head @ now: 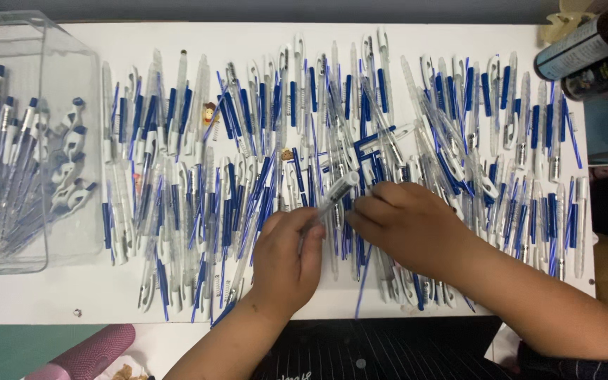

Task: The person assembles pens by hand by inserting blue ink refills into white plastic barrels. They work through a pile of components on a white desk and place the finished pens into a clear plastic bin.

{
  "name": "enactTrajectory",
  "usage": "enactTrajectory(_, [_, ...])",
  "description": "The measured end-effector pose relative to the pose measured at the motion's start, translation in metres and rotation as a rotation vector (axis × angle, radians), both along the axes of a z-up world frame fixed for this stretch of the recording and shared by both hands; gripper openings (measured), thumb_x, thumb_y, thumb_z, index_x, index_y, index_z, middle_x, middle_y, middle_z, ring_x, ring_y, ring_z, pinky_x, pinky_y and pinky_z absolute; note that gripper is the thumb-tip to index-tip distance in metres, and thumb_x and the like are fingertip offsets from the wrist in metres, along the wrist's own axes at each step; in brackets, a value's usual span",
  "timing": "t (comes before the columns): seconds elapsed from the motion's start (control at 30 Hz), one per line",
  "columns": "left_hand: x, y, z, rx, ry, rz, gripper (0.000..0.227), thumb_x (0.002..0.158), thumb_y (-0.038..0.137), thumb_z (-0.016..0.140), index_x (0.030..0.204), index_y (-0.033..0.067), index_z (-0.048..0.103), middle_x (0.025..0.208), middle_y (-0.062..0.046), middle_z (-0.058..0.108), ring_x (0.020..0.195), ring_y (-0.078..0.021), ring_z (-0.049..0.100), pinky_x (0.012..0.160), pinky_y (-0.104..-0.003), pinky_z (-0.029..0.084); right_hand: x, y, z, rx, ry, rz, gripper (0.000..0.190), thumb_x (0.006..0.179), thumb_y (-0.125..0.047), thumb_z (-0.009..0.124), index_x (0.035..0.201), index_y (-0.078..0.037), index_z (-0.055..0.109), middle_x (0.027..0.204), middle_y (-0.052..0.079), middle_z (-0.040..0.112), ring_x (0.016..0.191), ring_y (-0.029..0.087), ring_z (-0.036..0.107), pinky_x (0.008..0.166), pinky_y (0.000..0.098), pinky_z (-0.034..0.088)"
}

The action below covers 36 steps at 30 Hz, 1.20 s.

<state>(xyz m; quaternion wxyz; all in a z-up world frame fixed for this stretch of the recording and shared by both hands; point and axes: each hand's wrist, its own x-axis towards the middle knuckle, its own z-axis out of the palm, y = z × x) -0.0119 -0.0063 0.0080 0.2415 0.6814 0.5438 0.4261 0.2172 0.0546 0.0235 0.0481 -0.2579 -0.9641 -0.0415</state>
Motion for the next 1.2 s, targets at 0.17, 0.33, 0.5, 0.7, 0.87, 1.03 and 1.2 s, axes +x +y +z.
enactTrajectory(0.17, [0.002, 0.001, 0.001, 0.024, -0.013, -0.017, 0.020, 0.100, 0.021, 0.057, 0.109, 0.0061, 0.066, 0.081, -0.012, 0.073, 0.078, -0.0360, 0.068, 0.070, -0.045, 0.053, 0.002, 0.011, 0.006, 0.023, 0.004, 0.071, 0.033, 0.072, -0.011, 0.088, 0.101, -0.018, 0.074, 0.107, -0.001, 0.064, 0.107, 0.024, 0.060, 0.082, 0.0361, 0.057])
enactTrajectory(0.33, [0.002, 0.000, 0.003, 0.059, -0.003, -0.016, 0.019, 0.100, 0.020, 0.057, 0.111, 0.0065, 0.066, 0.081, -0.011, 0.072, 0.077, -0.0347, 0.067, 0.069, -0.043, 0.053, 0.005, 0.016, 0.006, 0.021, -0.010, 0.097, 0.034, 0.073, -0.013, 0.089, 0.102, -0.019, 0.071, 0.110, -0.003, 0.061, 0.109, 0.022, 0.058, 0.085, 0.0360, 0.057])
enactTrajectory(0.5, [0.001, -0.005, 0.007, -0.154, -0.051, -0.052, 0.031, 0.104, 0.026, 0.047, 0.115, 0.0042, 0.065, 0.094, -0.006, 0.073, 0.086, -0.0279, 0.064, 0.072, -0.042, 0.050, 0.011, 0.023, 0.011, -0.095, 0.272, 0.126, 0.031, 0.084, -0.005, 0.079, 0.112, -0.015, 0.072, 0.118, -0.001, 0.071, 0.091, 0.026, 0.060, 0.058, 0.0335, 0.049])
enactTrajectory(0.7, [0.002, -0.005, 0.006, -0.107, -0.064, -0.073, 0.029, 0.103, 0.023, 0.050, 0.117, 0.0022, 0.064, 0.094, -0.007, 0.073, 0.085, -0.0281, 0.063, 0.073, -0.042, 0.049, 0.008, 0.013, 0.061, -0.706, 0.944, -0.182, 0.013, 0.097, -0.003, 0.060, 0.109, -0.004, 0.061, 0.103, 0.013, 0.076, 0.096, 0.021, 0.079, 0.085, 0.0325, 0.066])
enactTrajectory(0.87, [0.002, -0.004, 0.008, -0.084, -0.045, -0.099, 0.031, 0.104, 0.025, 0.049, 0.116, 0.0029, 0.067, 0.101, -0.007, 0.074, 0.086, -0.0270, 0.064, 0.074, -0.040, 0.050, 0.008, -0.005, 0.071, -0.689, 1.231, -0.497, 0.012, 0.101, 0.001, 0.056, 0.111, 0.002, 0.049, 0.095, 0.023, 0.070, 0.093, 0.029, 0.079, 0.069, 0.0261, 0.064])
enactTrajectory(1.03, [0.003, -0.003, 0.012, -0.036, -0.024, -0.132, 0.027, 0.103, 0.020, 0.050, 0.116, 0.0030, 0.067, 0.102, -0.007, 0.074, 0.082, -0.0279, 0.061, 0.074, -0.041, 0.049, -0.001, -0.005, 0.069, -0.651, 1.248, -0.458, 0.013, 0.101, 0.001, 0.059, 0.111, 0.001, 0.051, 0.094, 0.017, 0.069, 0.095, 0.028, 0.080, 0.082, 0.0318, 0.066])
enactTrajectory(1.2, [0.002, -0.003, 0.011, 0.024, -0.037, -0.132, 0.026, 0.104, 0.019, 0.051, 0.117, 0.0044, 0.068, 0.105, -0.006, 0.075, 0.081, -0.0251, 0.063, 0.075, -0.037, 0.050, -0.004, -0.004, 0.074, -0.692, 1.227, -0.476, 0.011, 0.102, 0.000, 0.058, 0.111, 0.002, 0.052, 0.093, 0.017, 0.072, 0.098, 0.027, 0.079, 0.088, 0.0361, 0.069])
